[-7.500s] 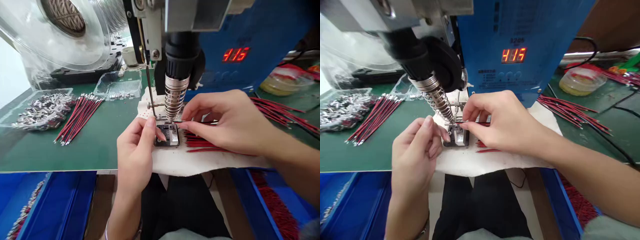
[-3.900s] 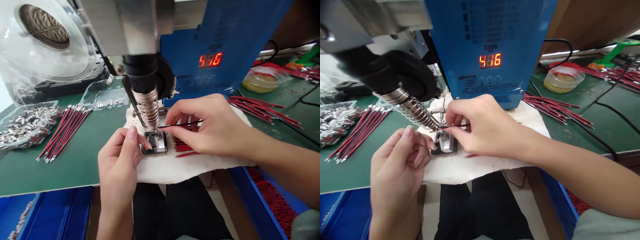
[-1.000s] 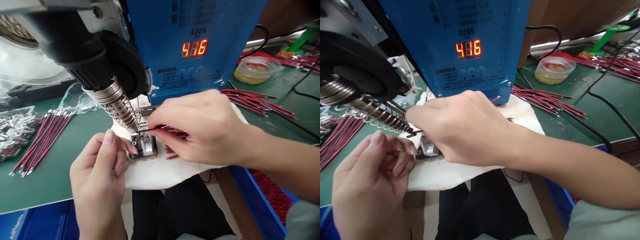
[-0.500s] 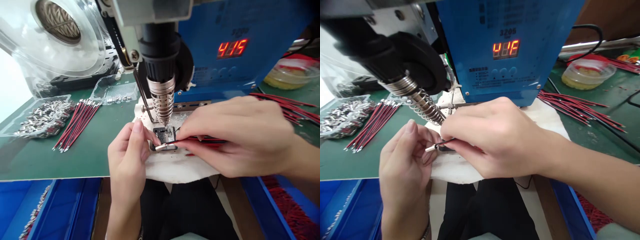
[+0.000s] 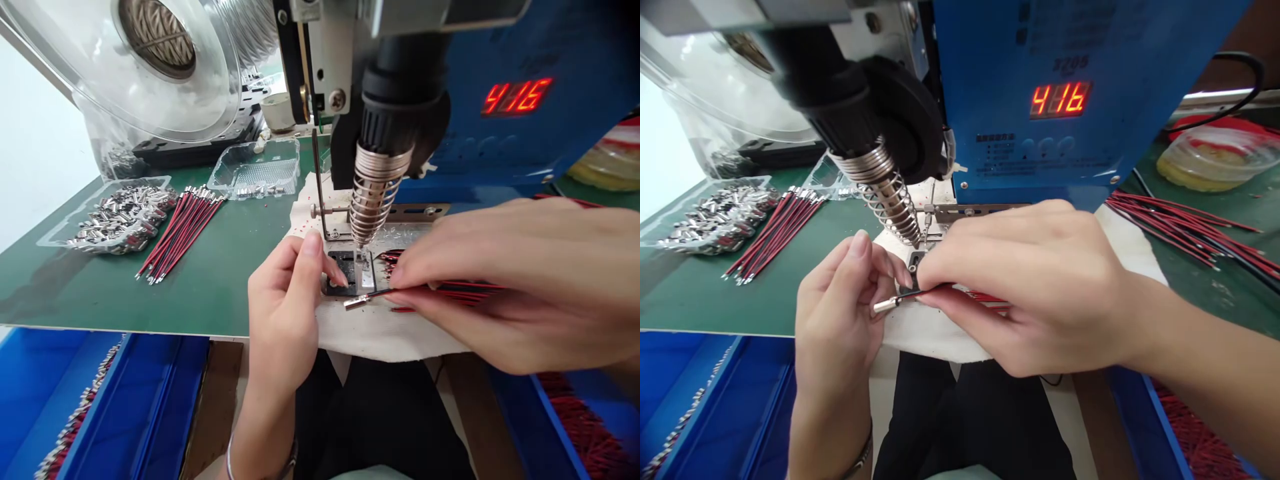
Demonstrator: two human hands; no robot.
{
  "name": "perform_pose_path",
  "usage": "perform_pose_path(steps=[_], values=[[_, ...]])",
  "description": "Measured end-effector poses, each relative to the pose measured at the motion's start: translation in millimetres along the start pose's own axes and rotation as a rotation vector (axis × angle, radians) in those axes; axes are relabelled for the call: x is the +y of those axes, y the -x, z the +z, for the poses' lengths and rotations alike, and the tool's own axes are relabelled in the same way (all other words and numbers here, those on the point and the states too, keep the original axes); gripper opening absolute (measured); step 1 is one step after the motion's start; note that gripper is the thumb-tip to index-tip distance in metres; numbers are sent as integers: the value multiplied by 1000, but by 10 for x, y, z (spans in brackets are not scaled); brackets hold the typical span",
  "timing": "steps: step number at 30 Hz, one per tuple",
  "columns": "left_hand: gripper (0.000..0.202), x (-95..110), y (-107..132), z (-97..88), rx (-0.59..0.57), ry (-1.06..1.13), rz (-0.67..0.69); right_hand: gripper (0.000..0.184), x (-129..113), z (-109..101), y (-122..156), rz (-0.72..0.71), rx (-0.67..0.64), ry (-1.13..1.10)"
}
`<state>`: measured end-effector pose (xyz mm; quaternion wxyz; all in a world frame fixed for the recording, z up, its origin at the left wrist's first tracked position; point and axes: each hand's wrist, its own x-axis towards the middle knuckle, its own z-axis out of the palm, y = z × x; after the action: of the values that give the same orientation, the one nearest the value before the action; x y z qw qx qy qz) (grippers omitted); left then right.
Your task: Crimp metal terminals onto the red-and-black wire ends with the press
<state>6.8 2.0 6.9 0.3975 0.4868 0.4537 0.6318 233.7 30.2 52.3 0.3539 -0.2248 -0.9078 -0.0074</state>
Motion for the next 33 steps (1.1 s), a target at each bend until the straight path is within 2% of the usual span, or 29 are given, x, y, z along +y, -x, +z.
perform_pose_path(steps=[3,6,14,18,19,21,23,28,33], values=[[51,4,8,14,7,10,-3,16,27,54,-10,-27,46,-39],[52,8,13,25,13,6,0,16,44,73,-28,-35,39,-17],[50,-49,28,-35,-31,17,17,19,-16,13,-7,-32,63,19],[50,-55,37,-58,-42,-8,19,20,-16,3,-24,7,0,45],[50,-51,38,-59,-40,-13,18,22,-2,6,-30,-22,32,25],[50,-41,35,-56,-39,-18,14,19,39,17,-41,18,-65,38],[50,-36,32,-51,-39,-11,8,23,83,31,-47,67,-50,18],[49,-49,32,-53,-47,48,-10,19,137,59,-44,260,-32,-65],[49,-60,31,-60,-44,69,-15,19,133,73,-63,413,-93,-234]])
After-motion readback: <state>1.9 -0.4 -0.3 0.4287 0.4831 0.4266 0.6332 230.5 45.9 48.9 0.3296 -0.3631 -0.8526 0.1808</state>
